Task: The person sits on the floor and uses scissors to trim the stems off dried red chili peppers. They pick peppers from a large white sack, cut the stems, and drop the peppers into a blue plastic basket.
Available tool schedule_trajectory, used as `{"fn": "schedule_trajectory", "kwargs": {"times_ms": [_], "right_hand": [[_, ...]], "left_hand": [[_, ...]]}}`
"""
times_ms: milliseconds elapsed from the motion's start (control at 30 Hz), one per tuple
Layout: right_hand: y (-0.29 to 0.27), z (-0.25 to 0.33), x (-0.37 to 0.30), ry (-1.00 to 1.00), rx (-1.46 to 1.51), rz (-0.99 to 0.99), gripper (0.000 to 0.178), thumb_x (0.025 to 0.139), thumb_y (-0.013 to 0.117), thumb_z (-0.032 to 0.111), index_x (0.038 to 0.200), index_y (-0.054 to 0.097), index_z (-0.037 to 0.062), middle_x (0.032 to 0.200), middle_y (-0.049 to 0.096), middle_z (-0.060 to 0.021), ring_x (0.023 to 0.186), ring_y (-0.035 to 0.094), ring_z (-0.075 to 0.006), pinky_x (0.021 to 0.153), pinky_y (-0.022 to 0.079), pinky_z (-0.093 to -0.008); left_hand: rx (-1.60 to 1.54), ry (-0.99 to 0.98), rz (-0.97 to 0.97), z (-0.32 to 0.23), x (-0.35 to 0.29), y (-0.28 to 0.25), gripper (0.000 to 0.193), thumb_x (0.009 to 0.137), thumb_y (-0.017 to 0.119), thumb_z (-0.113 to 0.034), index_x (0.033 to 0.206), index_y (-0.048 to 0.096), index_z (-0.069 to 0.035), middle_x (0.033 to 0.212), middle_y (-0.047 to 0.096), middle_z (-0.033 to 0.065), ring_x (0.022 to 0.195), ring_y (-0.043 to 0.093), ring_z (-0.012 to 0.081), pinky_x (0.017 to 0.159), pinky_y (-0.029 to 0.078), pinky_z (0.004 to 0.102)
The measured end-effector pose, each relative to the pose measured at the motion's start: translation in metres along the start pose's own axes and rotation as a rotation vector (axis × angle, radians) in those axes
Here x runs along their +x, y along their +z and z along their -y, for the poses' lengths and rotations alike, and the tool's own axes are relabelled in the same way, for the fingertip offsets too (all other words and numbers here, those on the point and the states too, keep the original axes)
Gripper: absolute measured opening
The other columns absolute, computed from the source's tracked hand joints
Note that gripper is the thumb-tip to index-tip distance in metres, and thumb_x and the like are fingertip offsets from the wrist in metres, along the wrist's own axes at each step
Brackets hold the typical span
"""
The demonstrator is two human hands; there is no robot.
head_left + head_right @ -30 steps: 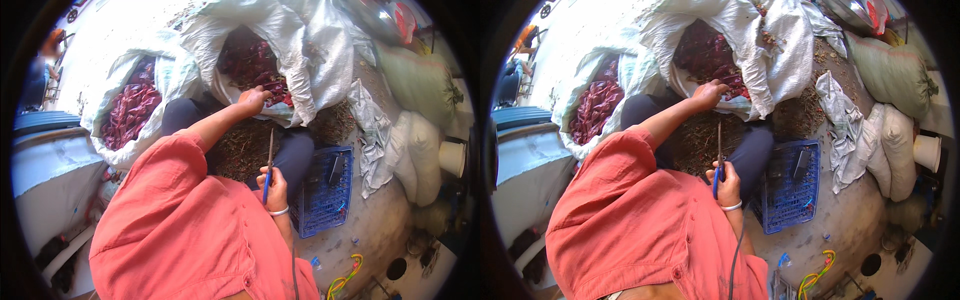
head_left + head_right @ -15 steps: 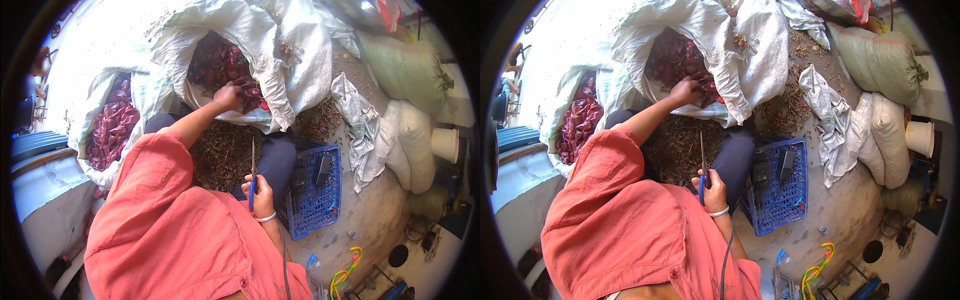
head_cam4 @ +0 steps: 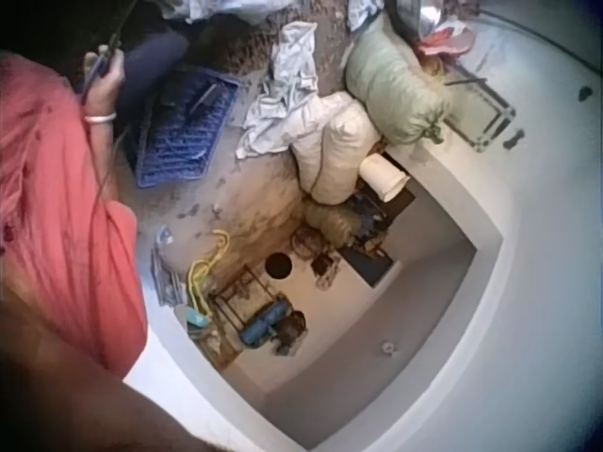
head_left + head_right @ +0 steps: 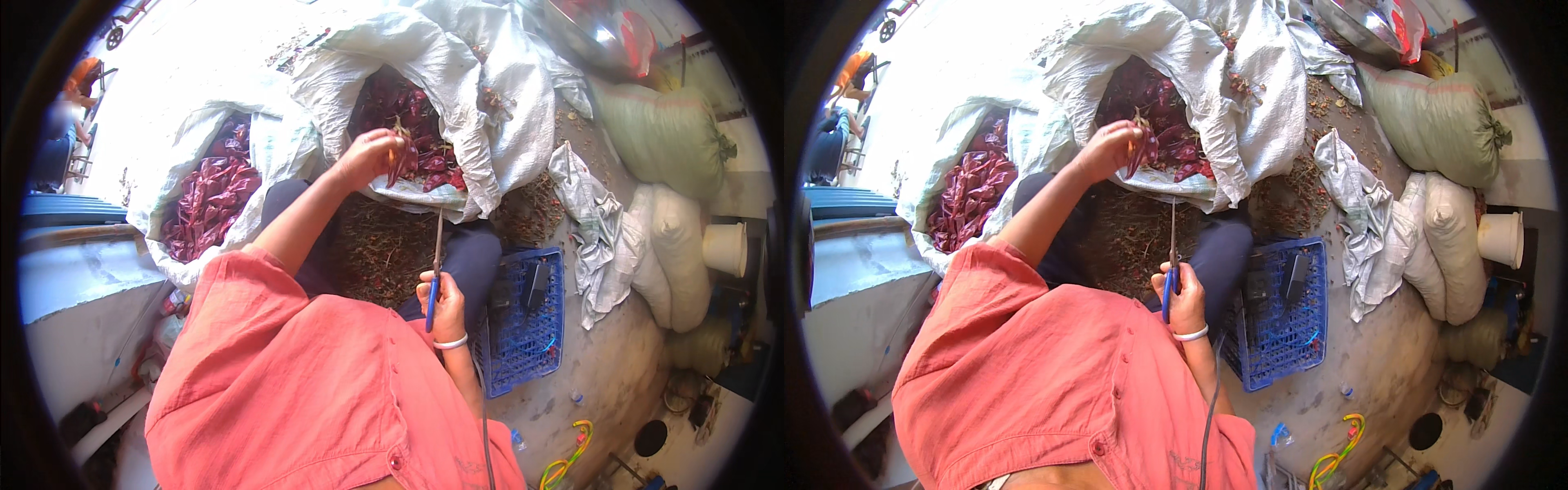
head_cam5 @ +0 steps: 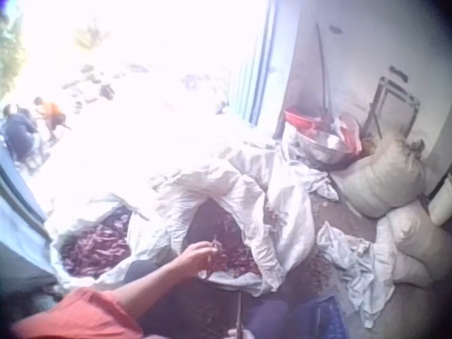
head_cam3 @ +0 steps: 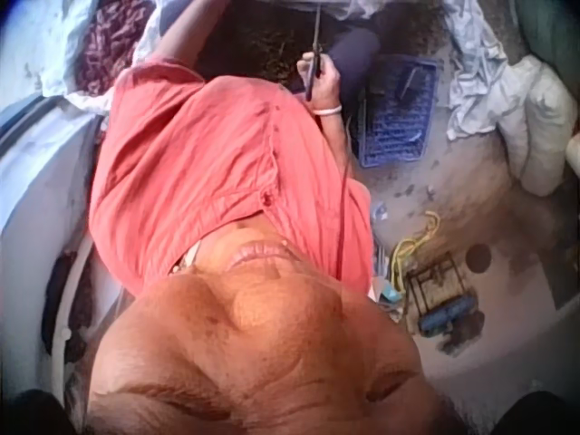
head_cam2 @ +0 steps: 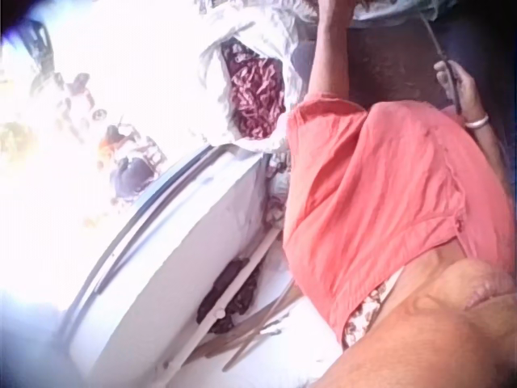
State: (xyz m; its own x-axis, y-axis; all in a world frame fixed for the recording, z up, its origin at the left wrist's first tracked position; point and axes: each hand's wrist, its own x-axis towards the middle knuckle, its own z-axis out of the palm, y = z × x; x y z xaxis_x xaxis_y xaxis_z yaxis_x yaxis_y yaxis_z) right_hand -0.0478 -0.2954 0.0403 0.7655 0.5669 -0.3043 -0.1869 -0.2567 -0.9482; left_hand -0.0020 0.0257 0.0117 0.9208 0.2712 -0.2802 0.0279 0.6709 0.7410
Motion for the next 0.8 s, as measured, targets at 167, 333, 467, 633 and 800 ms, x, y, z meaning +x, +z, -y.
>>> {"fn": "schedule_trajectory", "kwargs": {"times_ms": [167, 333, 467, 633, 800], "right_hand": [[-0.003, 0.011, 0.004, -0.190, -0.241, 0.030, 0.037, 0.090, 0.070, 0.032, 0.102, 0.058, -0.0014, 0.079, 0.058, 0.0001, 0.070, 0.053, -0.0045, 0.063, 0.045, -0.0205], [-0.002, 0.021, 0.001, -0.230, -0.296, -0.005, 0.043, 0.080, 0.079, 0.035, 0.097, 0.059, 0.0011, 0.066, 0.053, -0.0049, 0.057, 0.048, -0.0141, 0.054, 0.043, -0.0297], [-0.004, 0.029, -0.006, -0.286, -0.393, 0.025, 0.042, 0.079, 0.080, 0.031, 0.098, 0.058, 0.0008, 0.067, 0.053, -0.0041, 0.058, 0.048, -0.0114, 0.054, 0.042, -0.0279], [-0.001, 0.024, -0.014, -0.171, 0.010, 0.027, 0.032, 0.082, 0.078, 0.020, 0.100, 0.058, 0.0009, 0.073, 0.056, -0.0005, 0.063, 0.050, -0.0069, 0.057, 0.044, -0.0241], [0.004, 0.060, -0.005, -0.185, 0.152, 0.043, 0.030, 0.086, 0.075, 0.017, 0.103, 0.057, 0.0014, 0.081, 0.059, -0.0005, 0.069, 0.053, -0.0061, 0.063, 0.047, -0.0213]], "left_hand": [[0.049, -0.146, 0.156, 0.013, -0.078, 0.029, 0.025, 0.094, 0.057, -0.018, 0.114, 0.053, -0.003, 0.092, 0.062, 0.0096, 0.079, 0.065, 0.0192, 0.076, 0.058, 0.0386], [0.042, -0.157, 0.207, 0.012, -0.131, 0.050, 0.031, 0.095, 0.050, -0.019, 0.121, 0.051, -0.002, 0.089, 0.061, 0.0097, 0.067, 0.062, 0.0157, 0.059, 0.054, 0.0306], [0.076, -0.131, 0.240, 0.014, -0.148, 0.057, 0.029, 0.096, 0.050, -0.019, 0.120, 0.051, -0.003, 0.085, 0.060, 0.0063, 0.060, 0.056, 0.0102, 0.051, 0.046, 0.0236], [0.191, -0.154, 0.290, 0.009, -0.162, 0.071, 0.025, 0.096, 0.051, -0.021, 0.115, 0.055, -0.005, 0.082, 0.057, 0.0020, 0.058, 0.050, 0.0068, 0.051, 0.040, 0.0214], [0.446, -0.108, 0.320, 0.009, -0.177, 0.089, 0.028, 0.095, 0.059, -0.027, 0.113, 0.057, -0.005, 0.079, 0.055, -0.0023, 0.059, 0.044, 0.0026, 0.050, 0.035, 0.0191]]}}
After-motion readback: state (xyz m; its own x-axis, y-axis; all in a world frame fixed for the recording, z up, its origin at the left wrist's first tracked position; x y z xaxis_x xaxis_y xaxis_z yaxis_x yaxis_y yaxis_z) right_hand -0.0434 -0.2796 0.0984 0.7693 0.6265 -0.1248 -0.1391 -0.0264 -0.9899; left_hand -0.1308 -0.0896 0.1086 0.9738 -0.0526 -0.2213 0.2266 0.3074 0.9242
